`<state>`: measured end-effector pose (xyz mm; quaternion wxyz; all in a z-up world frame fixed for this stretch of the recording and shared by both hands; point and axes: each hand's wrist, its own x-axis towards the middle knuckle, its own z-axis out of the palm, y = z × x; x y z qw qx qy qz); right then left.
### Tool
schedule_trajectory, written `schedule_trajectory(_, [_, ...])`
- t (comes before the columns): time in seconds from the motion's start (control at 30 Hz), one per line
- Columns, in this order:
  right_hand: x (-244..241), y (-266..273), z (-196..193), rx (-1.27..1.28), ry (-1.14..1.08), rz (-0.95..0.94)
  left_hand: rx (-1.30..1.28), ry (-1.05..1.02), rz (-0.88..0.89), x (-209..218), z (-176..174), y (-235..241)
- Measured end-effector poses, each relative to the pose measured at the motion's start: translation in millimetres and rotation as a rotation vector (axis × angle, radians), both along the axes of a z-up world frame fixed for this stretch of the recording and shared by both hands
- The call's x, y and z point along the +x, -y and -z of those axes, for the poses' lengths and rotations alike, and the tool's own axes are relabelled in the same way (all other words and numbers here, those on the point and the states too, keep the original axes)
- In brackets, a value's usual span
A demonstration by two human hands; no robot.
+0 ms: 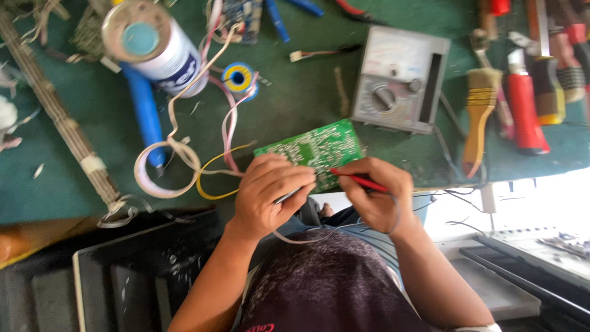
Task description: The person uses a multimeter to test various points on a green circuit board, moving the probes across different components. They then pick up a smaller brown circuit board, test it, and return to the green board. Finally, they handle a blue circuit board, connecting wires to it.
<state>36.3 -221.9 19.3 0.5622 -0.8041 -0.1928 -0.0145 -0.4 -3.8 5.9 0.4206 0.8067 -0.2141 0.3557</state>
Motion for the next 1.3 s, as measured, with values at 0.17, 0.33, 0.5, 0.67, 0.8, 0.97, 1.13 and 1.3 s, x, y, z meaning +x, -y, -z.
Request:
schedule_trajectory(0.17, [2.2, 7.3, 8.6, -0.021, 0.107, -0.053, -0.005, 0.021, -0.032, -0.4, 6.1, -1.0])
schedule_trajectory(0.33, [2.9, 9.2, 12.5, 0.005, 0.107, -0.068, -0.038, -0.010, -0.023, -2.5, 9.7, -1.2])
schedule_trajectory(0.5, [2.8, 11.4, 15.3, 0.021, 0.117, -0.075, -0.008, -0.018, 0.012, -2.8, 7.8, -3.7])
schedule_trajectory(0.67, [3.0, 11.5, 15.5, 0.065, 0.098, -0.088, 0.003, -0.054, 0.001, -2.7, 8.5, -4.7])
schedule_trajectory(0.8, [3.0, 8.2, 13.4, 0.087, 0.110, -0.093, 0.020, -0.056, -0.014, -2.9, 10.1, -4.4])
schedule_trajectory(0.97, [2.9, 7.1, 11.9, 0.097, 0.127, -0.100, 0.028, -0.058, 0.002, -3.1, 9.2, -5.3])
schedule_trajectory(1.13, [2.6, 7.5, 13.3, 0.091, 0.121, -0.099, 0.027, -0.052, -0.005, -2.4, 10.4, -3.6])
schedule_trajectory(1.3, [4.3, 4.0, 1.6, 0.084, 0.110, -0.090, 0.061, 0.009, -0.026, 0.4, 4.3, -2.1])
